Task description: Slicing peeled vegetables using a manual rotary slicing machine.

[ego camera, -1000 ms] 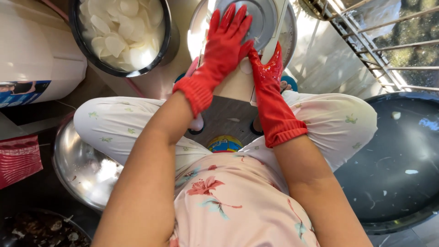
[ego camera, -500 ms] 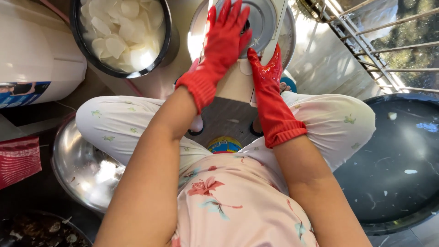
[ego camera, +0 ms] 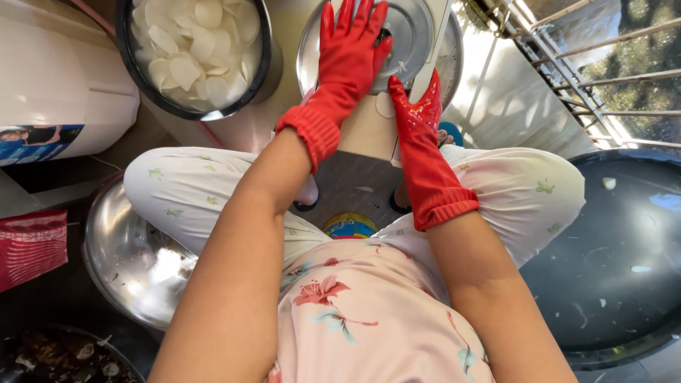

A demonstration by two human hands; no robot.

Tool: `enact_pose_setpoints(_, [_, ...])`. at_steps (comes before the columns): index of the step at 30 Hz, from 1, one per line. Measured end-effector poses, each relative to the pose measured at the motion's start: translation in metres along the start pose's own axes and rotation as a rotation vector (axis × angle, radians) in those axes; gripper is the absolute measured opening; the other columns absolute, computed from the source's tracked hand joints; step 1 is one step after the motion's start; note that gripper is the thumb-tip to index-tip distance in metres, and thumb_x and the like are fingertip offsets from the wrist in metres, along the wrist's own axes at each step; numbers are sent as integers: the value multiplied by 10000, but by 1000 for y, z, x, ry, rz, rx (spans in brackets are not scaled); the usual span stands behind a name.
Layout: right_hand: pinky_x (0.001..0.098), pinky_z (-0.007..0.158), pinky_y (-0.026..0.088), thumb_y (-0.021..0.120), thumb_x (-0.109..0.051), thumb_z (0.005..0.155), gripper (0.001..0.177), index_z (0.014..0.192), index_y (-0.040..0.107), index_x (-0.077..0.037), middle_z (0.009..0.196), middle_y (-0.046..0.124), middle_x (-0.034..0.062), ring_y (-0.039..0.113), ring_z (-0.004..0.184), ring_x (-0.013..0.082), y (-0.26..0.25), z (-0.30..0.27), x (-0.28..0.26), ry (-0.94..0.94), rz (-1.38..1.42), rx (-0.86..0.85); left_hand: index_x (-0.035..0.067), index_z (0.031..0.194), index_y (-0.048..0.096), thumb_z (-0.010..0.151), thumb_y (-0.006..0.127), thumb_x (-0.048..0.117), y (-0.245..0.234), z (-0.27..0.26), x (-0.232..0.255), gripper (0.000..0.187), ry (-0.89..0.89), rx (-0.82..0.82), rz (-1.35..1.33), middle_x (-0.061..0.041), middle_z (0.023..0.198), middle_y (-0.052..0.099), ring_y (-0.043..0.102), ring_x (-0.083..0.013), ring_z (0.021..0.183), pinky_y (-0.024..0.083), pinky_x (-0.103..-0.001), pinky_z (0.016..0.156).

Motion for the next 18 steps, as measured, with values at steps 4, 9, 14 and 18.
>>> enact_pose_setpoints(4, [481,1089,528,807,-607,825,879,1471,469,-116,1442,616,139,600,1331,350,1,1,6,-10,-3,17,159,1630,384,1162,443,504,-24,-60,17,584,90,-131,-42,-100,1677,276,217,-358,1550,129,-574,1254])
enact_pose_setpoints(9, [474,1109,515,815,-607,824,914,1494,441,-110,1485,578,144,572,1362,343,0,0,7,27,-4,4,180,1668,359,1181,408,549,-9,-51,17,613,147,-162,-10,-121,1687,168,122,-370,1550,82,-611,1244])
enact_pose_setpoints(14, [508,1174,424,790,-687,785,1061,1560,347,-115,1600,447,155,438,1470,368,6,2,24,134,-38,-18,192,1616,386,1162,458,509,-12,-10,3,558,-14,-93,-24,-101,1662,317,220,-332,1541,116,-559,1255])
enact_pose_setpoints(18, [484,1111,505,807,-648,792,979,1510,417,-110,1499,568,147,563,1371,348,8,5,24,59,21,-12,203,1675,279,1192,447,526,-31,-81,29,604,194,-225,26,-138,1695,156,126,-371,1559,108,-601,1256])
Point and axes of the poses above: each hand's wrist, its own z-axis towards the middle knuckle, its own y-axis out of the palm, x = y × z, the point moved 9 cm from there along z, towards the middle knuckle
